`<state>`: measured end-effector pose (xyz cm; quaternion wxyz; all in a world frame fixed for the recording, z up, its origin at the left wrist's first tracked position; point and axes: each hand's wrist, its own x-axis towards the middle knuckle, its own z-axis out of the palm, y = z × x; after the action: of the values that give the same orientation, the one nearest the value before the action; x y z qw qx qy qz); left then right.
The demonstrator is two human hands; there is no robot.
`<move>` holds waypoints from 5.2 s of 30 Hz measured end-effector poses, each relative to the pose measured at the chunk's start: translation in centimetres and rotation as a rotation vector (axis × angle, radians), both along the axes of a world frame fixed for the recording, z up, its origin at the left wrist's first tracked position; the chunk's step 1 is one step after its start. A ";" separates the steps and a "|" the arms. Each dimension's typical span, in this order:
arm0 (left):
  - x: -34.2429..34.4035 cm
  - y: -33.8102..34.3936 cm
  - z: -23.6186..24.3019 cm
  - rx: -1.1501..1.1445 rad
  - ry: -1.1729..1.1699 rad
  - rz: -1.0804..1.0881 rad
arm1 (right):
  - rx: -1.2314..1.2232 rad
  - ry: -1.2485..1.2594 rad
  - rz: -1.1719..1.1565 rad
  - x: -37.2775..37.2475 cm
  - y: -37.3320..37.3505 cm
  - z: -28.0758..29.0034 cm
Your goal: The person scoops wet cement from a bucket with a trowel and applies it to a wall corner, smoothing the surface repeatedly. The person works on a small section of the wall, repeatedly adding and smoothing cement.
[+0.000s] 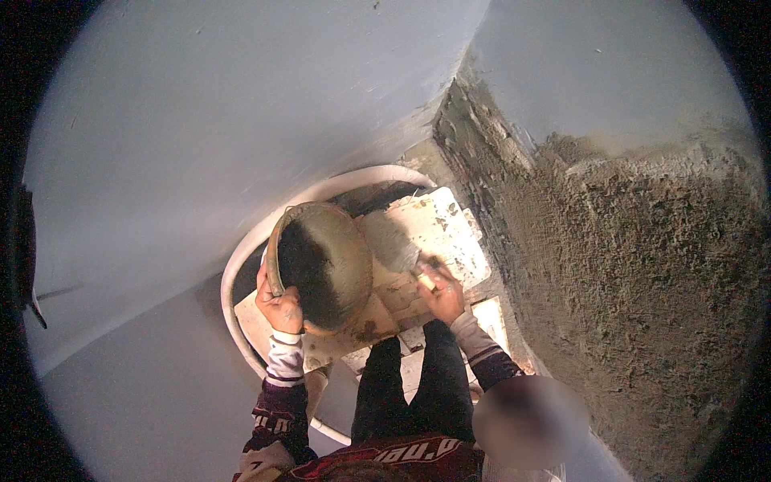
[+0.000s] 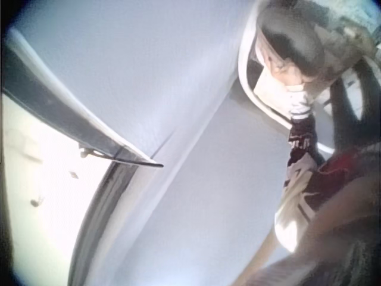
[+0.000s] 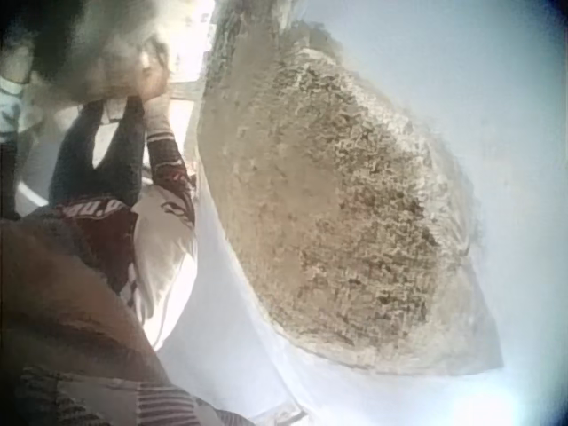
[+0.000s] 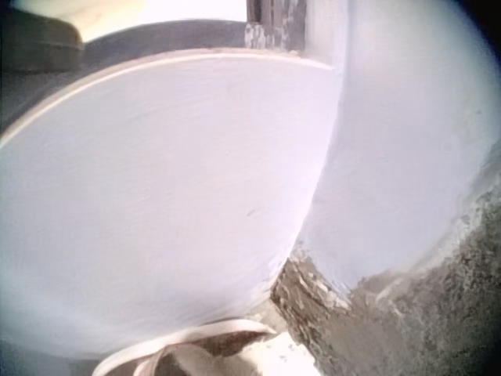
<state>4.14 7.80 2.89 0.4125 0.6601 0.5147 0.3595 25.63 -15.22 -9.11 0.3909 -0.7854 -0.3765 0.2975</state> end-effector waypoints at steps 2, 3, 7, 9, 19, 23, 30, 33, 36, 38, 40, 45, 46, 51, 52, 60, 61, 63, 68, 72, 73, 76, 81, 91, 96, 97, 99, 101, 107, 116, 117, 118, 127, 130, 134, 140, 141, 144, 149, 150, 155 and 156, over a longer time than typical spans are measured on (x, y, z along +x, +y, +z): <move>-0.2 0.2 0.0 -0.035 0.015 -0.031 | -0.033 0.031 -0.114 1.9 0.4 0.0; -0.1 0.0 -0.1 -0.041 -0.005 -0.026 | -0.070 0.011 -0.146 2.9 0.6 -0.1; 0.1 -0.1 -0.3 -0.042 -0.028 -0.013 | -0.194 0.194 -0.364 5.9 1.6 -1.1; 0.2 0.1 0.1 -0.046 -0.036 -0.006 | -0.130 0.545 -0.476 7.4 3.5 -1.6; 1.6 0.5 0.0 -0.068 -0.068 0.104 | -0.357 1.215 -0.805 25.5 7.5 -14.0; 1.4 0.2 -0.1 -0.081 -0.078 0.124 | -0.328 1.130 -0.739 24.0 6.5 -14.0; 1.2 0.4 0.8 -0.084 -0.058 0.103 | -0.132 1.142 -0.725 20.4 4.3 -5.8; 1.3 0.4 0.5 -0.078 -0.077 0.081 | -0.056 1.138 -0.706 19.7 2.1 -2.3; 1.2 0.3 0.5 -0.075 -0.088 0.067 | -0.136 1.054 -0.548 17.2 0.0 2.8; 1.5 0.0 0.4 -0.062 -0.082 0.049 | -0.241 0.853 -0.342 14.8 -1.3 6.5; 1.4 -0.3 -0.1 -0.023 -0.038 0.020 | -0.105 0.594 -0.040 11.2 -2.3 7.4; 0.1 -0.7 0.0 0.014 0.063 -0.035 | -0.400 -0.364 0.587 1.3 4.5 7.4; 0.1 -0.8 -0.5 0.031 0.053 -0.054 | -0.413 -0.443 0.574 0.4 6.1 7.1; -0.9 -1.1 -0.2 0.085 0.040 -0.181 | -0.348 -0.789 0.573 -4.0 12.2 5.8; -1.4 -1.1 -0.1 0.048 0.000 -0.184 | -0.358 -0.786 0.641 -5.3 11.8 5.1; -5.0 -2.3 -0.9 0.135 0.007 -0.337 | -0.370 -0.660 0.732 -7.0 9.8 7.0; -5.1 -2.4 -0.9 0.139 -0.018 -0.339 | -0.345 -0.719 0.646 -7.0 10.1 6.8; -4.6 -2.5 -0.5 0.118 -0.028 -0.279 | -0.337 -0.858 0.563 -7.4 10.2 5.3; -5.7 -1.9 -0.7 0.120 -0.075 -0.354 | -0.387 -0.527 0.877 -11.0 9.0 4.5; -6.0 -1.5 -1.0 0.102 -0.002 -0.345 | -0.109 -0.369 0.755 -9.4 7.4 4.3; -5.8 -1.2 -0.6 0.062 -0.022 -0.313 | 0.060 -0.463 0.640 -9.4 6.4 4.7; -7.6 -0.4 -1.0 0.031 0.039 -0.279 | -0.137 -0.288 0.524 -8.8 6.9 7.9; -6.9 -0.7 -1.0 0.012 0.027 -0.271 | -0.203 -0.082 0.610 -10.6 10.7 2.1; -5.0 -2.3 0.1 0.167 0.053 -0.385 | -0.197 0.017 0.780 -9.8 11.0 1.8; -6.2 -2.2 -0.8 0.141 0.049 -0.359 | -0.457 -0.467 0.774 -8.4 6.2 6.2; -6.3 -2.3 -0.8 0.151 0.052 -0.364 | -0.401 -0.526 0.657 -8.2 6.3 6.8; -6.1 -2.4 -0.7 0.172 0.055 -0.386 | -0.290 -0.635 0.410 -8.0 6.7 7.5; -5.7 -3.2 -1.0 0.179 0.014 -0.408 | -0.367 -0.661 0.462 -9.1 6.8 6.6; -5.5 -3.3 -1.2 0.153 0.013 -0.404 | -0.098 -0.361 0.639 -14.9 4.9 -0.7; -5.5 -3.3 -0.5 0.147 0.081 -0.426 | 0.166 0.245 0.336 -15.5 1.3 0.5; -5.2 -3.3 -0.6 0.155 0.059 -0.413 | 0.205 0.210 0.317 -15.2 0.8 -0.1; -4.8 -3.2 -0.6 0.164 0.035 -0.399 | 0.244 0.175 0.297 -14.8 0.2 -0.7; -4.0 -3.6 -1.0 0.127 0.053 -0.279 | -0.211 0.022 0.440 -9.8 -2.2 0.2; -2.2 -4.6 -1.0 0.164 0.127 -0.295 | 0.008 -0.044 0.386 -9.0 -3.1 -1.0; -1.1 -4.4 -0.9 0.163 0.088 -0.254 | -0.025 0.115 0.250 -7.1 -4.3 -0.2; -0.8 -4.5 -0.6 0.136 0.101 -0.180 | -0.278 0.134 -0.001 -0.7 -7.3 0.4; -0.4 -4.7 -0.5 0.138 0.088 -0.177 | -0.265 0.108 -0.037 0.7 -7.9 0.1; -0.1 -4.9 -0.3 0.184 0.139 -0.200 | -0.273 0.095 -0.171 4.7 -9.1 0.2; 0.9 -5.0 -0.2 0.113 0.109 -0.122 | -0.249 0.012 -0.246 10.6 -10.8 -1.9; 1.1 -5.0 0.1 0.114 0.117 -0.118 | -0.266 0.110 -0.273 11.2 -10.9 -2.7; 0.5 -5.0 0.4 0.125 0.184 -0.109 | -0.312 0.614 -0.398 14.3 -8.1 -5.7; 0.2 -5.0 0.3 0.131 0.182 -0.106 | -0.325 0.720 -0.363 15.4 -6.8 -6.5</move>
<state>4.33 2.76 3.20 0.3387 0.7417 0.4898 0.3086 41.03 -22.01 -15.56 0.4144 -0.7365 -0.0202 0.5343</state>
